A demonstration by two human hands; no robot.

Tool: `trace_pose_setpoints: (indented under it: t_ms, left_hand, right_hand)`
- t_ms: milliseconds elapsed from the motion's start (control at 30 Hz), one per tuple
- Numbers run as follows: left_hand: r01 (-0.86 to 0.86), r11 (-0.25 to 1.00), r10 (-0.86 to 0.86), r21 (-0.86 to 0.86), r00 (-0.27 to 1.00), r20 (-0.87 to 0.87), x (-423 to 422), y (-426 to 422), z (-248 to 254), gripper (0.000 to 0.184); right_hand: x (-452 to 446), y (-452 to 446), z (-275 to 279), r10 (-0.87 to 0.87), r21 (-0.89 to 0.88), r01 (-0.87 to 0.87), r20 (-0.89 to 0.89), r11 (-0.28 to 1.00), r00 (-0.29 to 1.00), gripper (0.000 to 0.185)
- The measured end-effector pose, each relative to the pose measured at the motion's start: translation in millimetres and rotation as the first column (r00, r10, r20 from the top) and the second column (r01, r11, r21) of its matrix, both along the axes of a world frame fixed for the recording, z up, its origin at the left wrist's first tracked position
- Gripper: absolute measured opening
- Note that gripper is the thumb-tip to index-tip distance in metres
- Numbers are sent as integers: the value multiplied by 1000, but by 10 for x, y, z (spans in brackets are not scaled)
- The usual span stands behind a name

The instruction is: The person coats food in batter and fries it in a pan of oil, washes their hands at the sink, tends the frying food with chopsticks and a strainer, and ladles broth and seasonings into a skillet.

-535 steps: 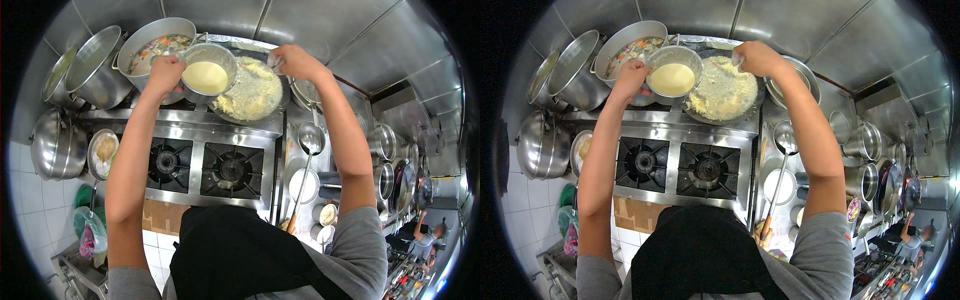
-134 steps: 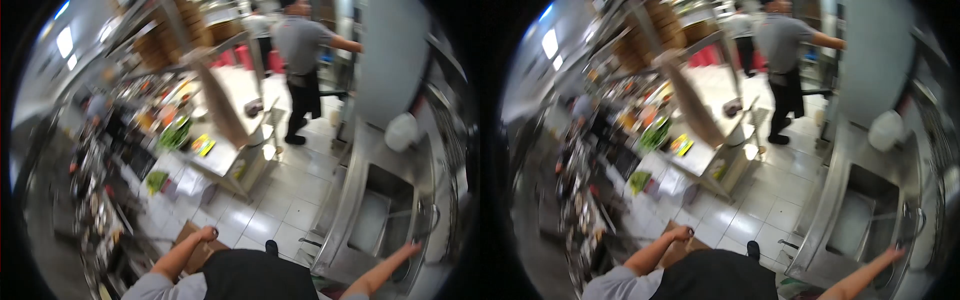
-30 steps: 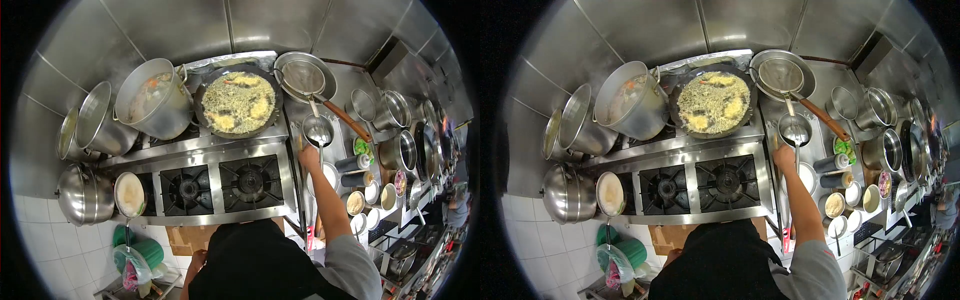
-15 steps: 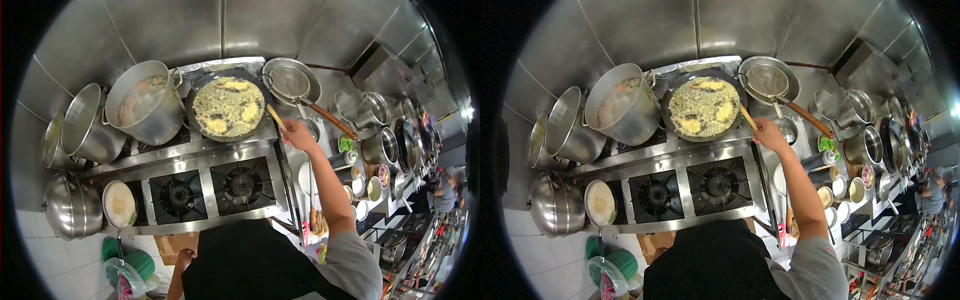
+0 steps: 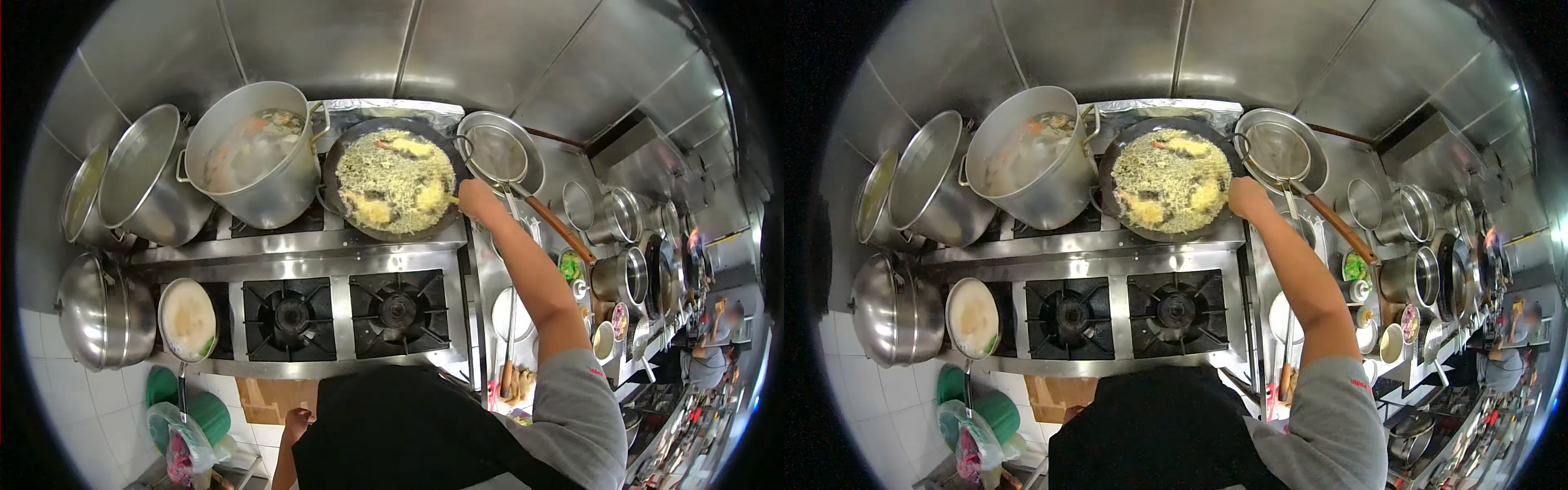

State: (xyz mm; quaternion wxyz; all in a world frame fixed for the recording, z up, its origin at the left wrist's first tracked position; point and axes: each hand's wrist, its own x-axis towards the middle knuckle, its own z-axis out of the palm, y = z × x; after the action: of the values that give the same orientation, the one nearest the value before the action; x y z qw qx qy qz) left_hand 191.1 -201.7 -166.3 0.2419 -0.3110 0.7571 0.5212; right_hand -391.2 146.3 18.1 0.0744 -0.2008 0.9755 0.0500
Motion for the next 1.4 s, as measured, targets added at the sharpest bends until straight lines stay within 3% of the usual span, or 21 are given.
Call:
trace_pose_setpoints:
  t_ms: [67, 100, 167, 267, 300, 367, 400, 433, 500, 633, 700, 800, 833, 867, 933, 967, 1033, 1167, 1267, 1333, 1400]
  left_hand:
    - [-78, 996, 76, 43, 996, 51, -83, 77, 155, 16]
    - [-152, 985, 143, 82, 984, 102, -87, 100, 181, 16]
    - [-207, 968, 190, 140, 974, 124, 47, 76, -101, 16]
    - [-282, 926, 254, 251, 957, 141, 108, 69, -199, 17]
    - [-302, 903, 273, 305, 952, 137, 107, 67, -196, 18]
    - [-340, 884, 292, 321, 938, 188, 343, 39, -702, 18]
    - [-375, 864, 306, 335, 921, 242, 424, 26, -884, 18]
    - [-372, 866, 302, 336, 922, 241, 313, 45, -682, 18]
    - [-196, 974, 167, 118, 962, 217, -163, 174, 198, 17]
    - [-236, 960, 222, 153, 970, 103, -116, 151, 193, 17]
    - [-305, 942, 264, 142, 931, 251, -130, 117, 202, 18]
    - [-339, 933, 291, 121, 909, 300, -121, 143, 211, 20]
    - [-346, 930, 297, 124, 906, 302, -113, 165, 211, 20]
    - [-343, 932, 297, 113, 906, 301, -108, 192, 210, 20]
    - [-335, 936, 291, 105, 908, 302, -74, 201, 176, 20]
    - [-289, 951, 249, 115, 928, 276, -29, 181, 133, 19]
    - [-241, 962, 204, 125, 946, 251, -7, 184, 105, 19]
    - [-273, 956, 249, 104, 948, 198, -15, 193, 150, 17]
    - [-316, 943, 292, 106, 937, 192, 6, 184, 54, 14]
    - [-234, 970, 220, 62, 959, 176, 43, 180, -8, 13]
    - [-216, 975, 204, 59, 965, 167, 60, 194, 17, 13]
  right_hand:
    - [14, -192, 258, -141, 128, 102, 347, 987, 927, 17]
    - [-83, -134, 125, -138, 130, 98, 351, 987, 926, 17]
    - [-288, 60, -245, 176, 168, -200, 149, 965, 973, 15]
    - [-144, 86, -160, -69, -48, 69, 11, 996, 998, 16]
    - [-183, 119, -189, -66, -48, 67, 11, 997, 998, 16]
    - [-282, 230, -266, 197, 361, -272, 232, 892, 953, 16]
    - [-238, 179, -195, 194, 361, -270, 231, 893, 953, 16]
    - [-137, 55, -43, 129, 302, -197, 232, 933, 964, 15]
    - [-116, -92, -50, 65, 240, -123, 237, 963, 969, 16]
    - [-240, -330, -295, 296, 301, -356, 228, 885, 928, 14]
    - [-261, -407, -312, 368, 375, -438, 247, 817, 897, 17]
    - [-278, -446, -313, 254, 322, -344, 289, 882, 923, 17]
    - [-252, -457, -189, 70, 221, -159, 365, 962, 929, 18]
    - [-275, -462, -203, 73, 225, -164, 365, 960, 928, 18]
    - [-361, -433, -314, 416, 395, -492, 268, 776, 869, 18]
    - [-398, -457, -400, 414, 397, -492, 269, 775, 870, 18]
    - [-398, -560, -473, 407, 309, -425, 123, 851, 905, 17]
    - [-339, -537, -413, 367, 266, -386, 119, 884, 923, 13]
    - [-134, -561, -23, 197, 165, -223, 159, 961, 967, 17]
    - [97, -669, 254, 145, -257, -71, 284, 964, 948, 25]
    - [248, -836, 301, 213, -319, -106, 324, 942, 922, 32]
